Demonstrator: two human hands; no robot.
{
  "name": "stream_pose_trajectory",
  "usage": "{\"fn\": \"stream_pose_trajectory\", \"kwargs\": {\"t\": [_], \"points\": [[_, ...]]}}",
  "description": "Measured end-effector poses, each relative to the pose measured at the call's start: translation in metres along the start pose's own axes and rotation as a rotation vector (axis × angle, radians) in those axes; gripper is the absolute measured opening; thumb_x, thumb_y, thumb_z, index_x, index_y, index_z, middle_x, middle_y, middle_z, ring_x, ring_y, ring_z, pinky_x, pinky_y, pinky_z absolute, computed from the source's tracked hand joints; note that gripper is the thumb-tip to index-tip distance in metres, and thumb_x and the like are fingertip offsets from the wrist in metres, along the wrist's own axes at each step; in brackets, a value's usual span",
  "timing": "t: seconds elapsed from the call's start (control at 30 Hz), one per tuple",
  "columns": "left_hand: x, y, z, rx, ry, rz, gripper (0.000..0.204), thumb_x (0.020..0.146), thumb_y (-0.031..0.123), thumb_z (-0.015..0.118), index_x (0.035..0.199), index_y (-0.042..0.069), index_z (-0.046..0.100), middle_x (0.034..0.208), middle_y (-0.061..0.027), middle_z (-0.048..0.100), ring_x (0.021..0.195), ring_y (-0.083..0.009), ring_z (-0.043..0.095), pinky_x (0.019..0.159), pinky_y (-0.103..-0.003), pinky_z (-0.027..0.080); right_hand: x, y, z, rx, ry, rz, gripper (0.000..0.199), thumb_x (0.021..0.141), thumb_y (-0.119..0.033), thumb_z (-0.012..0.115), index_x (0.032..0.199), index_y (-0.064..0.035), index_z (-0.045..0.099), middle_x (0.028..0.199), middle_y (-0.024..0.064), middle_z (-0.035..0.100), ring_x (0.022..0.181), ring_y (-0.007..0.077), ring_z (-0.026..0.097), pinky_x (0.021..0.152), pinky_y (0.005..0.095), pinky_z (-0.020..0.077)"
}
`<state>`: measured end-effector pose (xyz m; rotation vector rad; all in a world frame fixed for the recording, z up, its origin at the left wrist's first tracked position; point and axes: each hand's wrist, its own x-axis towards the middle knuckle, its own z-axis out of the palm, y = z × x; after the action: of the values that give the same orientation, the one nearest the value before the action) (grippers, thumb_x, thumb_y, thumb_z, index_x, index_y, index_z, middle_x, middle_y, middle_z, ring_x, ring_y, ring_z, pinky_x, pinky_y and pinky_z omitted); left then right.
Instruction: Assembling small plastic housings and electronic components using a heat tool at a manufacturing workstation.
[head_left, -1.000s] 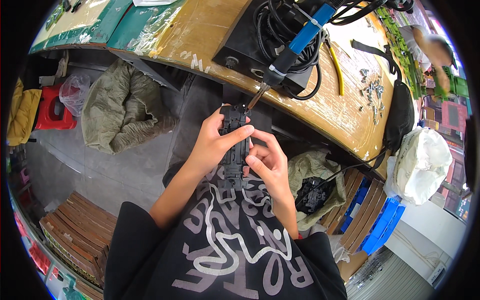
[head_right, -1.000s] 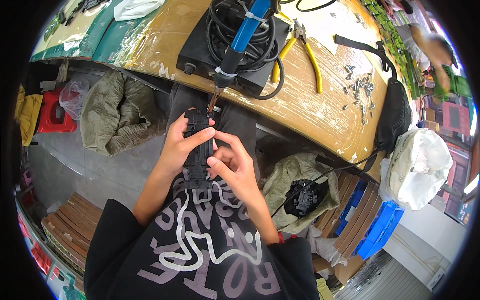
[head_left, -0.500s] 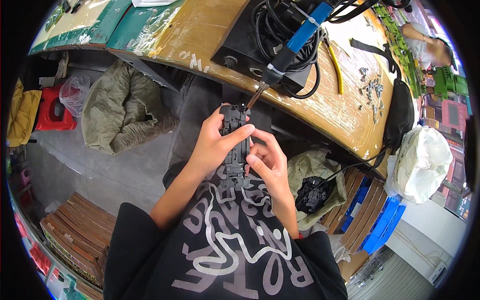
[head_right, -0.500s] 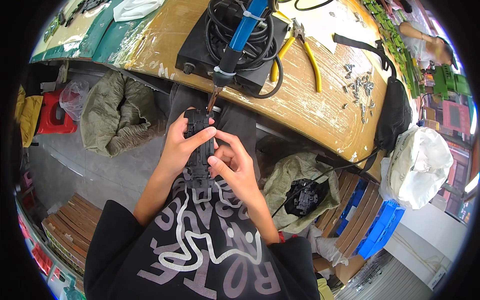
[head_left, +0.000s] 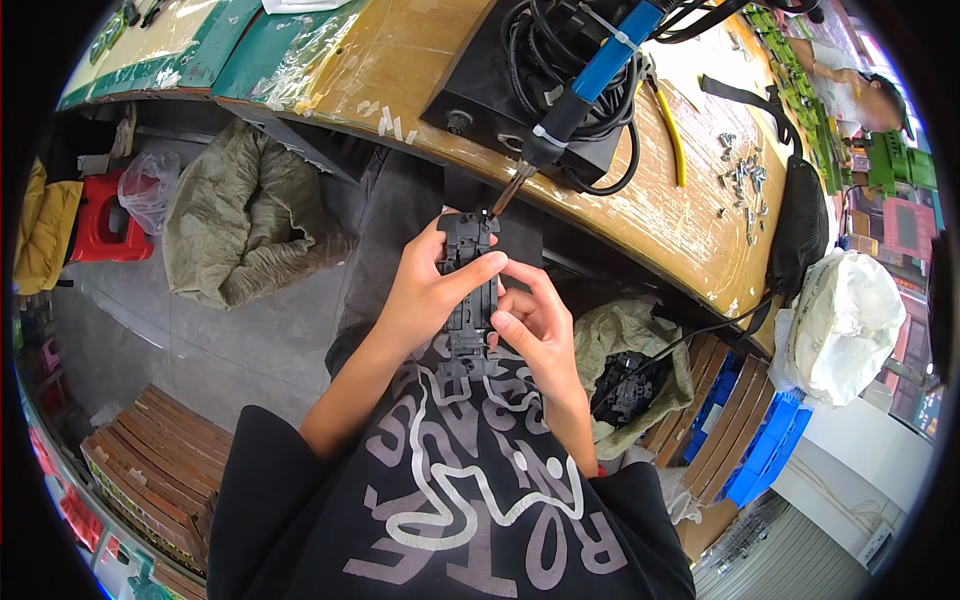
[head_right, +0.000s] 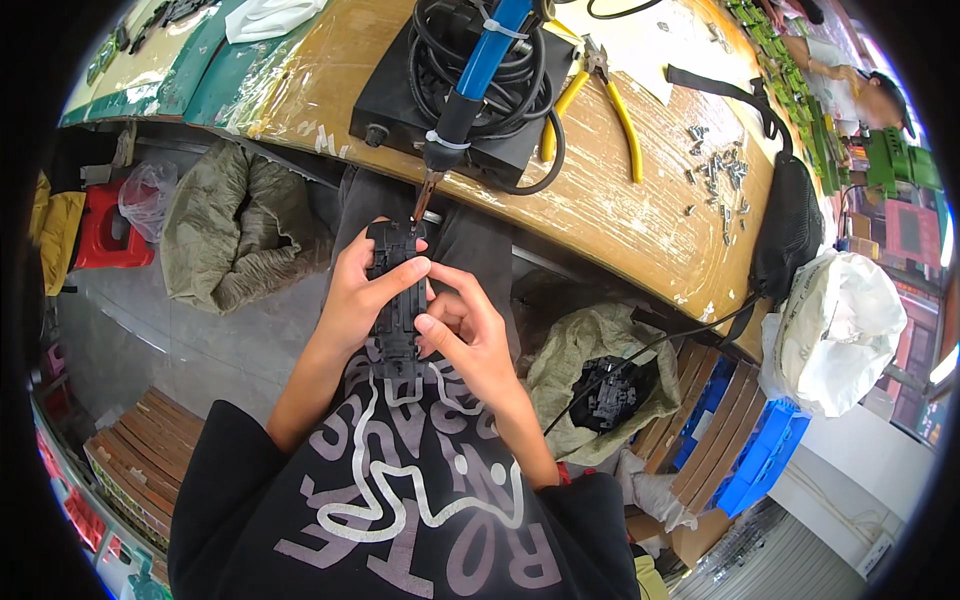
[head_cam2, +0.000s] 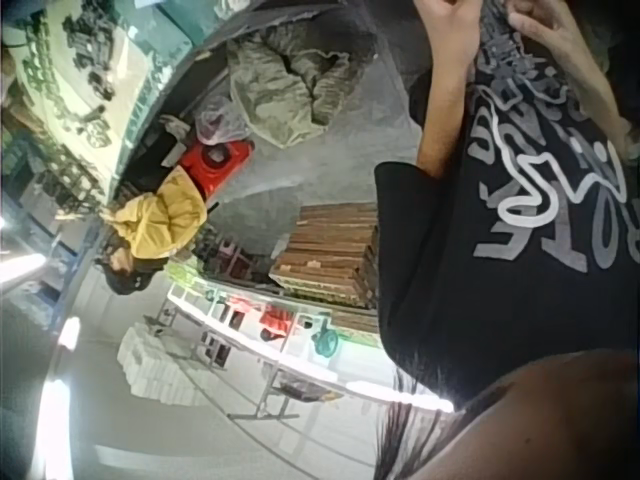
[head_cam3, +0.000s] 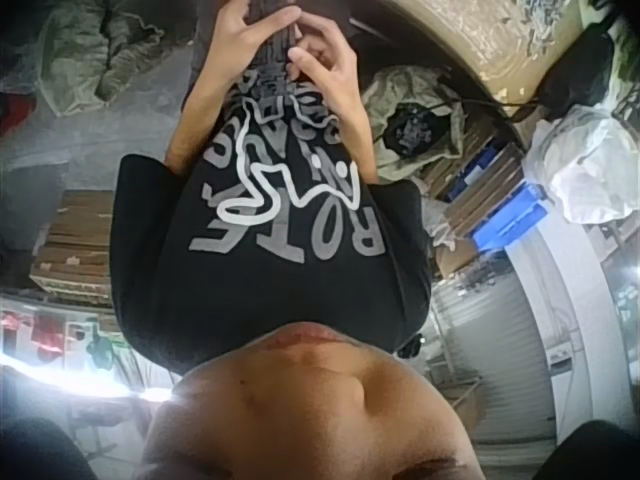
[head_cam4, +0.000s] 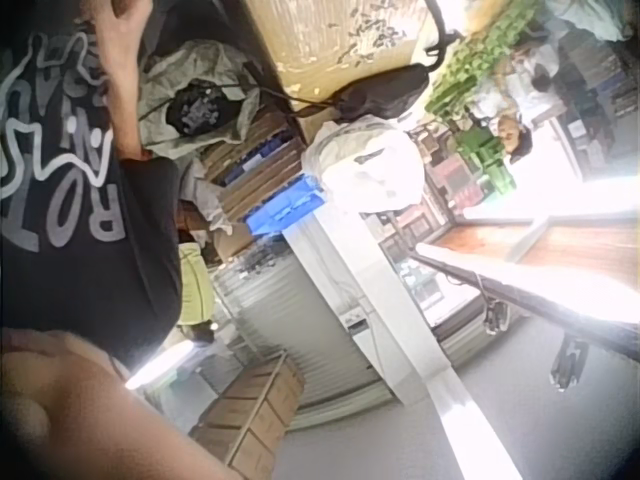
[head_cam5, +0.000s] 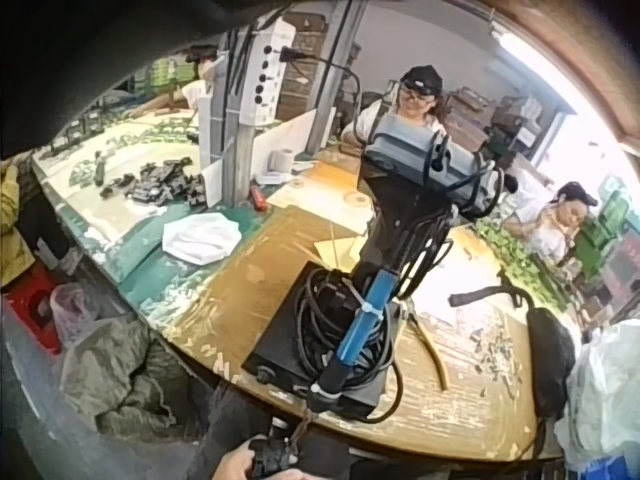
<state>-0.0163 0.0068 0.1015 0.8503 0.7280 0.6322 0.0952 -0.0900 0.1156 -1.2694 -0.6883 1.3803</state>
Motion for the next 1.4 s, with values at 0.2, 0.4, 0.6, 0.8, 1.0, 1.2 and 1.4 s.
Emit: {"fn": "stream_pose_trajectory", "kwargs": {"t": [0.2, 0.4, 0.6, 0.8, 1.0, 1.2, 1.4], "points": [[-0.0023, -0.0022, -0.0009, 0.036, 0.008, 0.027, 0.019, 0.077, 0.007, 0.062, 0.09, 0.001, 0.05, 0.076, -0.0027, 0.053, 0.062, -0.0085, 0.057, 0.054, -0.021, 0.045, -0.0018, 0.0007, -0.0002, -0.002, 0.002, 0.019, 0.043, 0.082, -0.005, 0.056, 0.12, -0.0006, 0.038, 0.071, 0.0025, 0.05, 0.062, 0.0086, 0.052, 0.057, 0.0212, 0.0451], [-0.0044, -0.0009, -0.0014, 0.057, -0.001, 0.011, 0.02, 0.077, 0.007, 0.062, 0.091, 0.0, 0.049, 0.077, -0.0027, 0.053, 0.063, -0.008, 0.056, 0.055, -0.02, 0.045, -0.0024, 0.0018, -0.001, -0.022, -0.001, 0.031, 0.043, 0.081, -0.006, 0.057, 0.12, -0.0004, 0.038, 0.072, 0.0028, 0.051, 0.062, 0.0084, 0.052, 0.058, 0.0216, 0.0454], [-0.0049, -0.0025, -0.0025, 0.063, -0.016, 0.024, 0.02, 0.078, 0.008, 0.062, 0.092, 0.0, 0.049, 0.077, -0.0024, 0.052, 0.064, -0.0077, 0.056, 0.055, -0.02, 0.045, -0.0027, 0.0028, -0.0002, -0.009, 0.009, 0.038, 0.043, 0.081, -0.006, 0.056, 0.12, -0.0003, 0.038, 0.071, 0.0029, 0.051, 0.061, 0.0085, 0.052, 0.058, 0.0218, 0.0449], [-0.0026, 0.0006, 0.0017, 0.073, 0.008, 0.033, 0.02, 0.076, 0.008, 0.062, 0.09, 0.001, 0.049, 0.072, -0.0048, 0.055, 0.062, -0.0101, 0.058, 0.056, -0.021, 0.046, -0.0023, 0.0018, -0.0021, -0.024, 0.007, 0.017, 0.043, 0.082, -0.005, 0.056, 0.12, -0.0002, 0.037, 0.071, 0.0031, 0.051, 0.061, 0.0088, 0.052, 0.057, 0.0219, 0.0446], [0.0, -0.007, -0.0039, 0.126, -0.003, 0.058, 0.021, 0.076, 0.008, 0.062, 0.09, 0.001, 0.049, 0.073, -0.0049, 0.055, 0.062, -0.0098, 0.058, 0.056, -0.021, 0.045, -0.0008, 0.0026, -0.0012, -0.011, 0.017, 0.02, 0.043, 0.082, -0.005, 0.056, 0.12, -0.0004, 0.037, 0.071, 0.003, 0.051, 0.062, 0.0091, 0.053, 0.057, 0.0219, 0.0446], [0.0019, -0.0057, -0.0056, 0.086, 0.002, 0.039, 0.019, 0.077, 0.008, 0.062, 0.09, 0.001, 0.05, 0.073, -0.0045, 0.056, 0.062, -0.0098, 0.058, 0.055, -0.02, 0.045, 0.0008, 0.0048, -0.0016, 0.003, -0.011, 0.032, 0.043, 0.082, -0.004, 0.055, 0.121, -0.0014, 0.037, 0.07, 0.003, 0.051, 0.062, 0.0092, 0.053, 0.056, 0.022, 0.0441], [0.0044, -0.0004, -0.001, 0.059, -0.009, 0.042, 0.019, 0.077, 0.009, 0.062, 0.09, 0.0, 0.051, 0.073, -0.004, 0.056, 0.061, -0.01, 0.058, 0.055, -0.021, 0.045, 0.0024, 0.0025, -0.0011, -0.002, 0.004, 0.007, 0.045, 0.082, -0.005, 0.055, 0.122, -0.0014, 0.036, 0.069, 0.0031, 0.051, 0.061, 0.0094, 0.052, 0.056, 0.0217, 0.0435]]}}
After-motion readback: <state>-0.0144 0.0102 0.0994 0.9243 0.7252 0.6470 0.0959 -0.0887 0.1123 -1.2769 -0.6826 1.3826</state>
